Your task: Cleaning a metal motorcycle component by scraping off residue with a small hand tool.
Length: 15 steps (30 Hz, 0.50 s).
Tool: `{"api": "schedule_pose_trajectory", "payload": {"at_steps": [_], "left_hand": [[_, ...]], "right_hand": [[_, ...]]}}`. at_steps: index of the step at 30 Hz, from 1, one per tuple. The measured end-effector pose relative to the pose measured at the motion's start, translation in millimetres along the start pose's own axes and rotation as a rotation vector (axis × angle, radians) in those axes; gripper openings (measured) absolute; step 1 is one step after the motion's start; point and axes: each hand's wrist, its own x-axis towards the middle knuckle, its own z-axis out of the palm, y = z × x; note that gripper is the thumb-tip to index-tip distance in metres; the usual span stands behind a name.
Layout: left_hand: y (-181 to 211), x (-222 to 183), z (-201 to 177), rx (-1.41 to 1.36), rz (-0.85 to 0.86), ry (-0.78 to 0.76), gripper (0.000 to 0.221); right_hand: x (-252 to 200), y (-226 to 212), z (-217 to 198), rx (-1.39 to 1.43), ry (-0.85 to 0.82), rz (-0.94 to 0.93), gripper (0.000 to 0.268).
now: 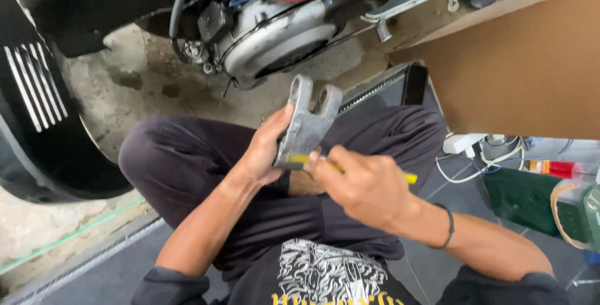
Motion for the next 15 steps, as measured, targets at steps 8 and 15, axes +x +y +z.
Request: {"api": "schedule_pose_trajectory", "payload": {"at_steps": [8, 15], "left_hand": [[-13, 27, -25, 0.020, 0.040, -0.091, 0.043], [-20, 39, -54, -0.071, 0.045, -0.349, 0.051]], "right_hand": [[1, 20, 13, 0.006, 0.073, 0.064, 0.012], [-74, 177, 72, 0.323, 0.201, 0.620, 0.029]]}}
